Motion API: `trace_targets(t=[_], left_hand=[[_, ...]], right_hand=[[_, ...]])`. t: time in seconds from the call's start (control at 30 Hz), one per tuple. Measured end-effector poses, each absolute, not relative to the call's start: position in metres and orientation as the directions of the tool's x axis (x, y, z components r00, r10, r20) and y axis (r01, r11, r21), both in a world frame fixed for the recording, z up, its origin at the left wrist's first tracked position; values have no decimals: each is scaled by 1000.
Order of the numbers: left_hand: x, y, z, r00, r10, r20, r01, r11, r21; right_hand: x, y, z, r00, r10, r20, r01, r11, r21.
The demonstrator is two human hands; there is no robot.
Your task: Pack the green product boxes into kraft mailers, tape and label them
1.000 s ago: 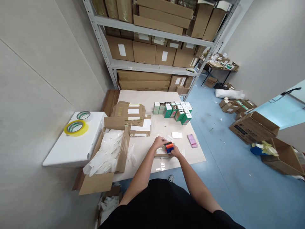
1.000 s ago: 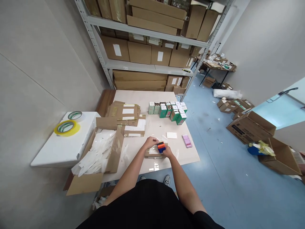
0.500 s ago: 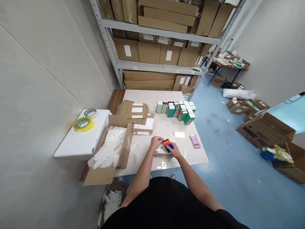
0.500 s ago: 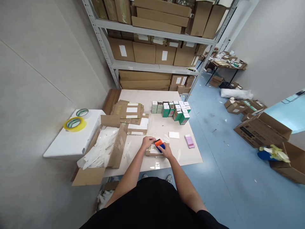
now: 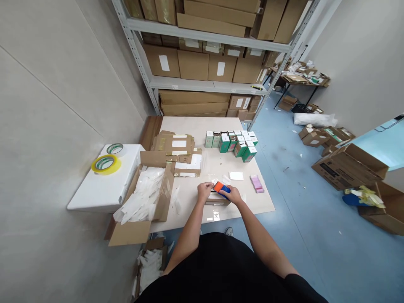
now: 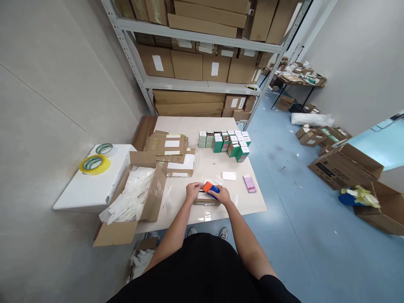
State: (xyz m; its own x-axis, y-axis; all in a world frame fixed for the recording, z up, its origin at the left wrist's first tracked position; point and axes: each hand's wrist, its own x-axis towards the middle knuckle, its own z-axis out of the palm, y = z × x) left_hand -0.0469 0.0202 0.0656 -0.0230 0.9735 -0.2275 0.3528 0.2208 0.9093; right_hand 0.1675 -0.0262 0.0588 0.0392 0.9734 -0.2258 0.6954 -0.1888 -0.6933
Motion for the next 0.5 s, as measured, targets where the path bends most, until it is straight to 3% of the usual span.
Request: trace_targets(t=[0.17, 0.33, 0.5], left_hand=[[-69, 27, 65, -147, 967, -206, 348, 246, 905], [-77, 17, 49, -260, 927, -270, 282, 340, 897], [-87, -1, 24, -311, 900, -306, 327, 403, 855]], right_hand=[[183, -25, 64, 51, 953, -297, 705, -245, -665], [185, -18, 67, -12, 948, -319, 767, -196, -611], [170, -9, 61, -48, 933, -357, 829, -162, -536]])
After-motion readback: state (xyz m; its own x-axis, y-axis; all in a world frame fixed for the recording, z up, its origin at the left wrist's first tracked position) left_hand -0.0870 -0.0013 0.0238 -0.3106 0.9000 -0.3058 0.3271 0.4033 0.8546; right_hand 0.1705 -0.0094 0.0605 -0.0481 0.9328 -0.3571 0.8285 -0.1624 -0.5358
